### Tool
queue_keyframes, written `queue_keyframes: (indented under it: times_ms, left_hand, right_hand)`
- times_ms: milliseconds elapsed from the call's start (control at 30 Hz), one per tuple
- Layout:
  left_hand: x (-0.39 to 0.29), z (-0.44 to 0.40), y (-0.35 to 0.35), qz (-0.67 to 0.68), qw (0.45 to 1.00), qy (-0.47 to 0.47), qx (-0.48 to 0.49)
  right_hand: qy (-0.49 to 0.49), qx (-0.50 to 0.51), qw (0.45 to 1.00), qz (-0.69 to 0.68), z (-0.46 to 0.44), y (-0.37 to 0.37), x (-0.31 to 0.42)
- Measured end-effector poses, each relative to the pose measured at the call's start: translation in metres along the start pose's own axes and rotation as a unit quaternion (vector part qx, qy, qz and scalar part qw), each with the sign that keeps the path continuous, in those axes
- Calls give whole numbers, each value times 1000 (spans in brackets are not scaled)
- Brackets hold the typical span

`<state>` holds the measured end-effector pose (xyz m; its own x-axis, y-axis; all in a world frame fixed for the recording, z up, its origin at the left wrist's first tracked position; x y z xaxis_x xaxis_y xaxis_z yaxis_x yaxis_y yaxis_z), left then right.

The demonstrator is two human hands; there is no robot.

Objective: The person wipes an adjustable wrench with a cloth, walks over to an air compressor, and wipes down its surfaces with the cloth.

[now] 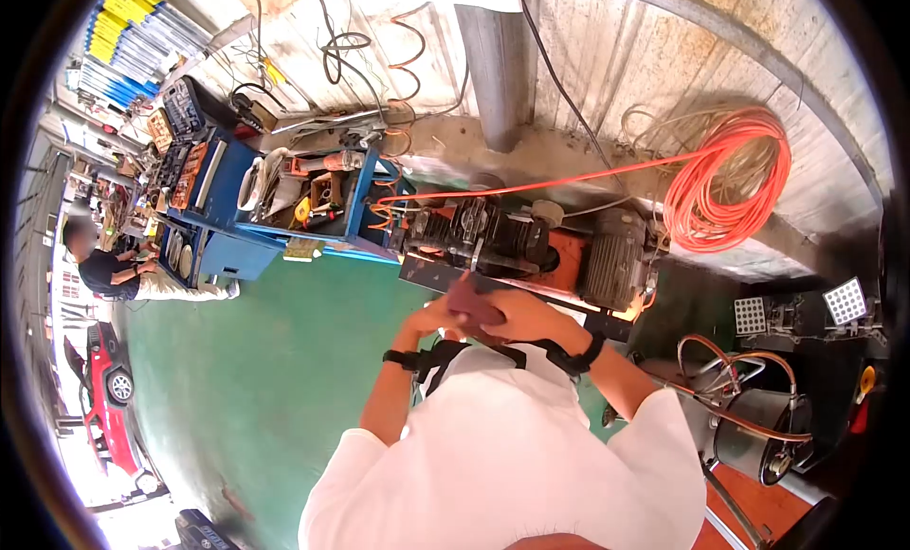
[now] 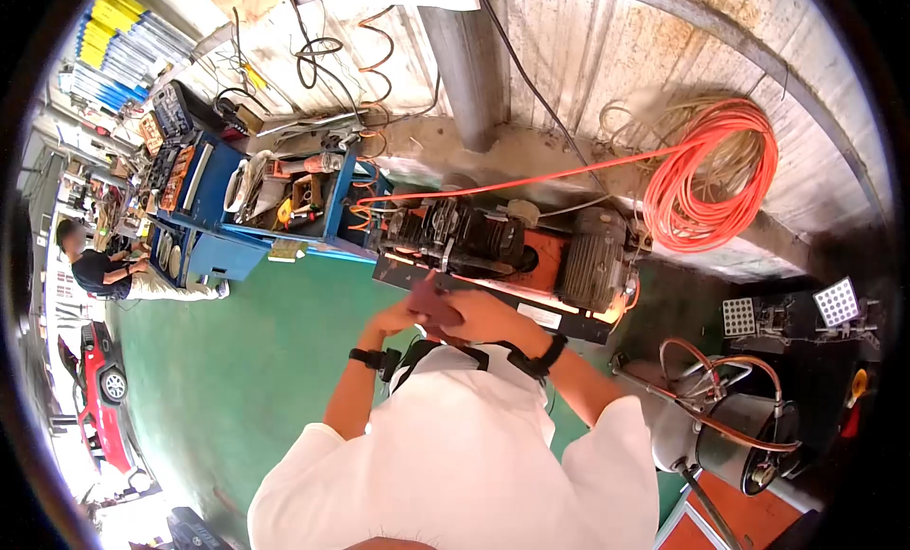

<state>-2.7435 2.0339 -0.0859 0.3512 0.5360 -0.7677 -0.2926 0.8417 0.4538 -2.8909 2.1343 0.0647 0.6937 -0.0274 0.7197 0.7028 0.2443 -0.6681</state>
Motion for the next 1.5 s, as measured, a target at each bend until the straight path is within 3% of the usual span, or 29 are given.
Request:
queue_keyframes:
  times_ms: [100,167,200,233,267,300,367,433,467,533,567,633,700,733,767,800,933,1033,1067,1133,1167,1267,1300,1400,1433,1467,1500]
  left_hand:
    - [-19,14,12,179,979,86,43]
    - [-15,18,2,249,963,91,-55]
    - [-19,17,3,248,962,94,-58]
    - [-31,21,-9,233,949,154,-144]
    - [-40,29,-21,216,926,208,-230]
    - [-35,29,-38,217,926,205,-231]
    - [-28,39,-94,-12,917,179,-356]
    - [-47,55,-121,-234,838,224,-438]
    - [-37,52,-144,-232,841,218,-438]
    - [-10,42,-198,-338,781,152,-502]
    - [-10,38,-187,-361,771,71,-519]
    - [4,19,-177,-353,793,50,-494]
    - [34,8,-154,-339,815,14,-470]
    - [34,1,-134,-362,812,69,-453]
    - [31,-5,-115,-385,805,124,-434]
    - [37,-7,-104,-382,806,120,-436]
    - [49,-15,-54,-378,842,151,-356]
    - [61,-23,-34,-256,915,132,-282]
    - [62,-24,-29,-250,913,138,-292]
    - [82,-46,-7,-147,972,138,-118]
    - [80,-46,5,-178,974,83,-109]
    - [87,-43,-4,-101,973,66,-196]
    - [110,-47,-27,10,974,51,-221]
    - [120,-26,-58,109,949,86,-283]
    - [113,-11,-70,23,932,142,-332]
    - [115,-2,-78,18,930,142,-338]
    - [99,14,-82,-44,910,128,-392]
  right_hand:
    - [-63,-38,997,-5,-22,-13,24]
    - [-93,-66,993,-7,-34,3,25]
    - [-121,-98,988,-6,-41,11,23]
    - [-112,-133,984,34,-43,19,17]
    - [-112,-133,984,30,-45,29,8]
    - [-92,-72,990,76,-43,44,-5]
    - [-60,19,989,131,-33,69,-39]
    - [-42,20,991,122,-18,99,-91]
    - [-35,-9,994,104,-6,113,-114]
    - [137,40,971,190,33,104,-127]
    - [151,96,958,225,51,125,-147]
    - [163,152,938,266,80,152,-186]
    - [181,180,945,207,108,168,-198]
    - [179,186,944,207,114,172,-197]
    - [213,131,952,175,119,168,-198]
    - [246,75,956,142,123,162,-199]
    - [234,118,950,169,108,169,-177]
    - [178,10,975,131,70,143,-156]
    - [176,-23,978,112,55,130,-142]
    - [75,-87,986,123,18,119,-117]
    - [77,-71,987,121,3,122,-110]
    - [75,-65,987,130,-33,126,-94]
    - [58,-57,990,113,-43,124,-87]
    - [-29,-61,989,132,-81,145,-91]
    - [-83,-88,980,159,-92,146,-79]
    - [-90,-91,980,155,-103,148,-76]
    - [-40,-21,986,159,-116,149,-74]
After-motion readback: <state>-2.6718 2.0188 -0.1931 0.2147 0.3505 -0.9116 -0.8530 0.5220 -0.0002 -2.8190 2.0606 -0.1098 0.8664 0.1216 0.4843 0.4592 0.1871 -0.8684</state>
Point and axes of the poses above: each hand's wrist, its own z-axis away from the middle knuckle, its own y-axis out of the palm, x = y × z, the point moved 7 cm from there along -z, towards the middle knuckle, and after that the axes turned 13 degrees about z, right-handed, at the moved point
